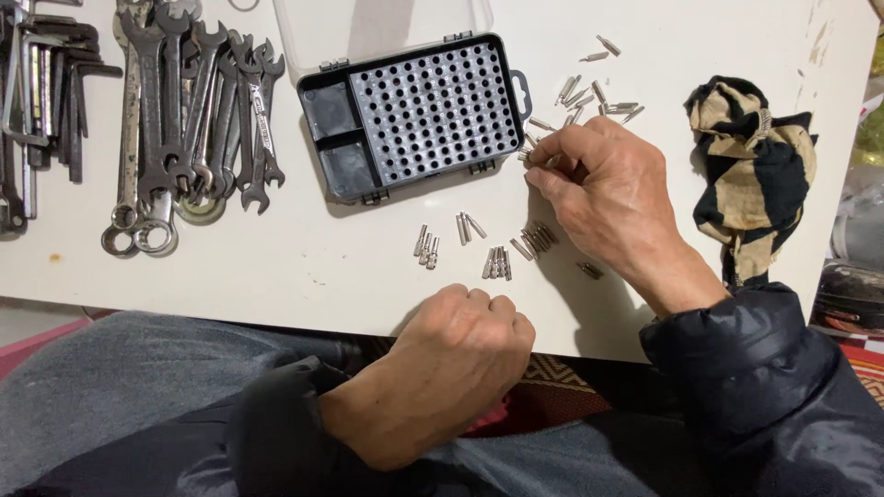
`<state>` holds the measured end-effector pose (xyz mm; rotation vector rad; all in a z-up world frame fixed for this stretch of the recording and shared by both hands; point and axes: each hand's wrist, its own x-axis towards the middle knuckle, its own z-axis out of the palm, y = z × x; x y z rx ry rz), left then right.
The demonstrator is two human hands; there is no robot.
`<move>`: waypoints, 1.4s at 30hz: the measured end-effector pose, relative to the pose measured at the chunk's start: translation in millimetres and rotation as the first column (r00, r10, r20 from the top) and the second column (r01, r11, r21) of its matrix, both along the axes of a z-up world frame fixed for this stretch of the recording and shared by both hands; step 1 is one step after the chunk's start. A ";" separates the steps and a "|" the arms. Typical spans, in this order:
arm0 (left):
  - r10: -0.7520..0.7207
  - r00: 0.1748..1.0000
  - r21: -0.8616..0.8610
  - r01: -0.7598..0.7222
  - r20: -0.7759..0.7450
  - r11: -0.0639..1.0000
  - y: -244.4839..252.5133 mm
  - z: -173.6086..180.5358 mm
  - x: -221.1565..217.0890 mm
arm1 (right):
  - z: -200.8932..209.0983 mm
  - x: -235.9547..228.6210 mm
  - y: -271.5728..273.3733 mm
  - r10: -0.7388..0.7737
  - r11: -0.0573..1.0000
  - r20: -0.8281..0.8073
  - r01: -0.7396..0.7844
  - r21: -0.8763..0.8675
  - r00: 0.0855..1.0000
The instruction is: Organizing small screwdriver bits by arranging them into rows on a flat surface
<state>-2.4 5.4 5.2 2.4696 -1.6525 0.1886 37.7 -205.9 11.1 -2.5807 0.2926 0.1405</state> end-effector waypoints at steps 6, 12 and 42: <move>0.044 0.999 -0.076 -0.045 -0.026 0.996 -3.8 -8.1 -4.3 | -5.6 -1.3 -2.7 0.030 1.000 0.030 -0.030 -0.009 0.999; 0.005 1.000 -0.022 -0.005 -0.005 1.000 -0.7 0.6 0.6 | -3.5 3.7 -1.9 0.054 0.995 -0.164 -0.067 -0.075 0.985; -0.093 0.988 0.114 0.107 -0.120 0.988 -7.9 -0.2 1.2 | 25.9 -64.2 -79.8 -0.530 0.708 -0.240 0.580 0.402 0.813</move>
